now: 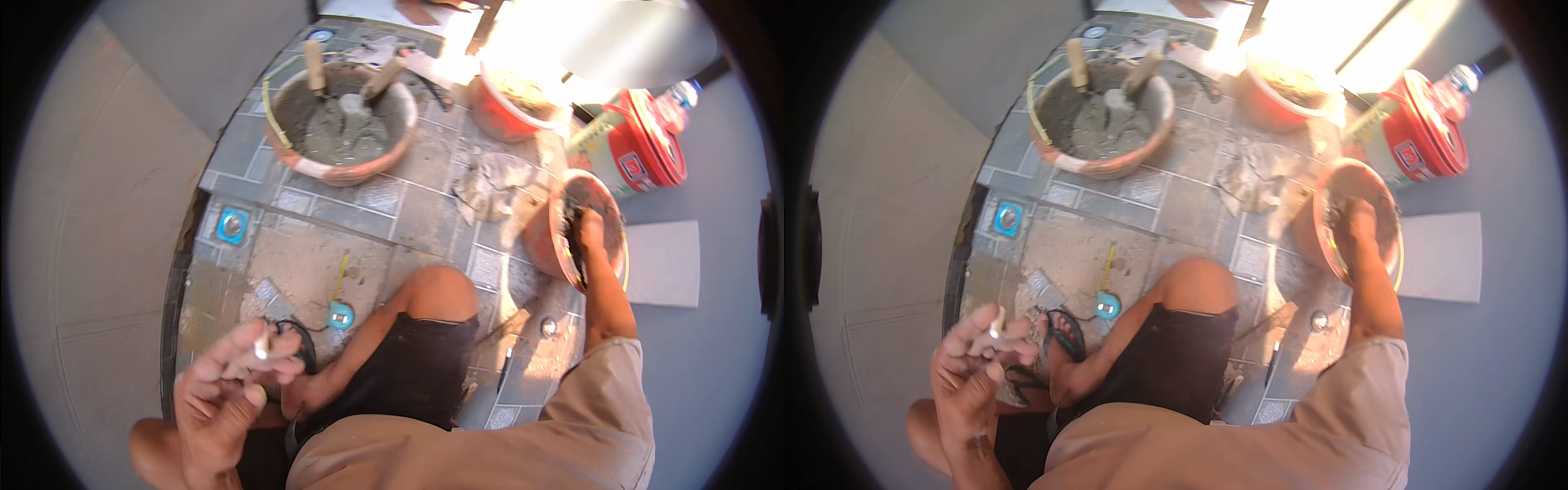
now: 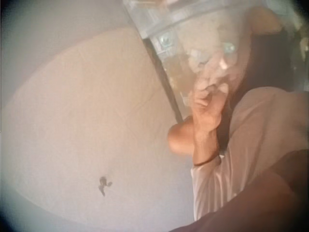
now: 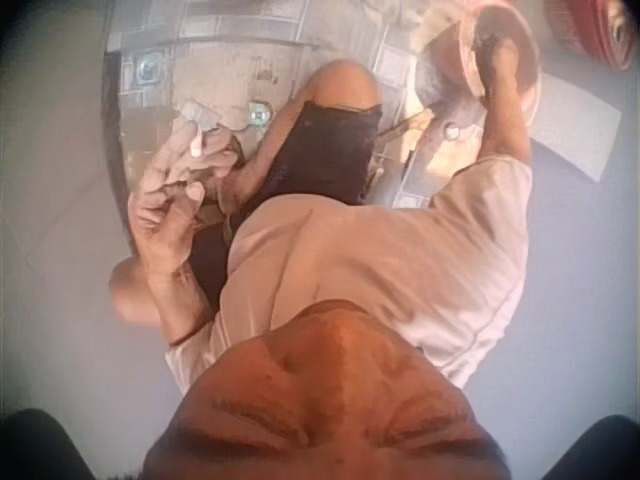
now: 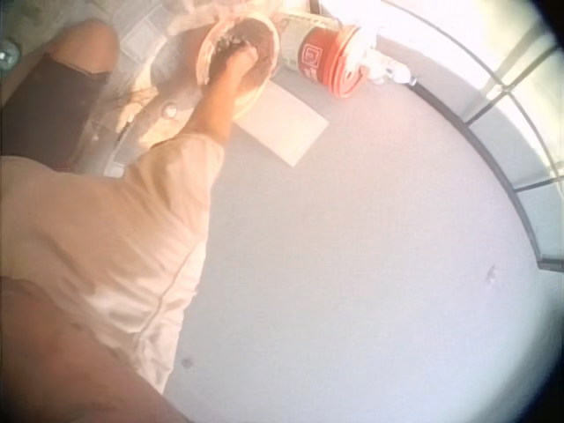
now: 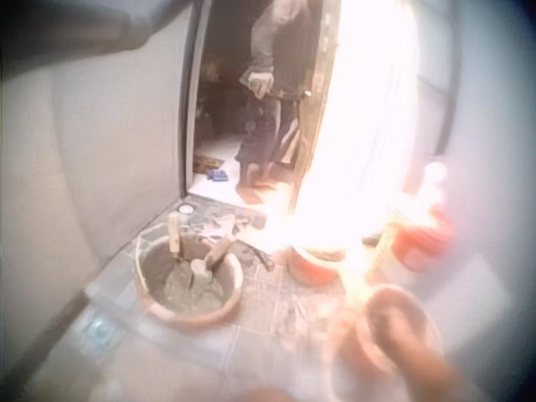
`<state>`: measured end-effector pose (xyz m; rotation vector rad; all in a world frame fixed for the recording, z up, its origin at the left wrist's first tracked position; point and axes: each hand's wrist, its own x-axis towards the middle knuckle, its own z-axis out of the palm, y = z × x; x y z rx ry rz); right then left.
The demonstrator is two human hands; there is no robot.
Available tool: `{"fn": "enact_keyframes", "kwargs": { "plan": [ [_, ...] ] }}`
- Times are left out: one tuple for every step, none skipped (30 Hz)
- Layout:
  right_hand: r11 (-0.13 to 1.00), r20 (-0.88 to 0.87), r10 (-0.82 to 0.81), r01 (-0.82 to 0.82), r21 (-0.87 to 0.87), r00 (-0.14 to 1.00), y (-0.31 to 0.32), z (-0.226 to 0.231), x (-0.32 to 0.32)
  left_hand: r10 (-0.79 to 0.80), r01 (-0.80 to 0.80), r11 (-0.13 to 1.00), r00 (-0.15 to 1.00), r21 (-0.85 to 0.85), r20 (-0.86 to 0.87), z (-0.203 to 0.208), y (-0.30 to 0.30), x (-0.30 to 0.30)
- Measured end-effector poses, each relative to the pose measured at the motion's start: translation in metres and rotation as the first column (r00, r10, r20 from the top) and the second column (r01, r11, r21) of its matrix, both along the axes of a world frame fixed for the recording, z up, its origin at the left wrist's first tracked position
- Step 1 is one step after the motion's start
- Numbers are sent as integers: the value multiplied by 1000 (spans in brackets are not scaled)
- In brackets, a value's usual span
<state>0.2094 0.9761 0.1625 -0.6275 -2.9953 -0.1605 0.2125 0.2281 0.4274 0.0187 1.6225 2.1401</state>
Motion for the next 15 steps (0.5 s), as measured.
{"fn": "enact_keyframes", "kwargs": {
  "plan": [
    [993,48,-97,100,-64,994,10,-5,1,101,-106,991,993,-84,-64,-3,-23,-4],
    [980,39,-154,157,-123,987,17,-13,-2,176,-192,972,977,-135,-124,-3,-48,-6],
    [935,-1,-159,150,-320,987,27,-18,-5,254,-288,939,949,-189,-186,-3,-73,-7],
    [729,-32,-297,205,-653,954,37,-22,-9,347,-398,885,910,-240,-229,-1,-96,-5],
    [461,-15,-423,201,-864,906,45,-26,-11,440,-508,812,856,-288,-271,0,-117,-2],
    [231,38,-496,175,-957,867,51,-29,-13,482,-573,753,815,-324,-322,4,-136,4],
    [264,-39,-554,131,-955,832,56,-30,-12,517,-633,688,770,-354,-372,8,-153,7],
    [431,-100,-445,115,-895,890,58,-32,-12,540,-689,621,721,-373,-433,11,-168,11],
    [473,-150,-369,46,-880,917,59,-31,-11,571,-716,576,698,-395,-432,13,-180,15],
    [363,-143,-455,36,-931,879,59,-32,-11,595,-743,524,669,-417,-445,16,-190,18],
    [390,-90,-418,89,-916,904,59,-29,-9,617,-771,448,633,-452,-468,18,-199,22],
    [379,-69,-419,105,-920,905,58,-30,-9,626,-776,434,625,-458,-467,19,-205,26],
    [367,-48,-420,121,-922,906,59,-29,-8,633,-785,395,609,-477,-478,19,-211,30],
    [297,-52,-471,103,-949,881,59,-30,-9,635,-786,337,596,-519,-491,19,-216,32],
    [355,-54,-441,119,-927,896,61,-33,-10,645,-792,333,587,-512,-490,20,-221,35]
  ]
}}
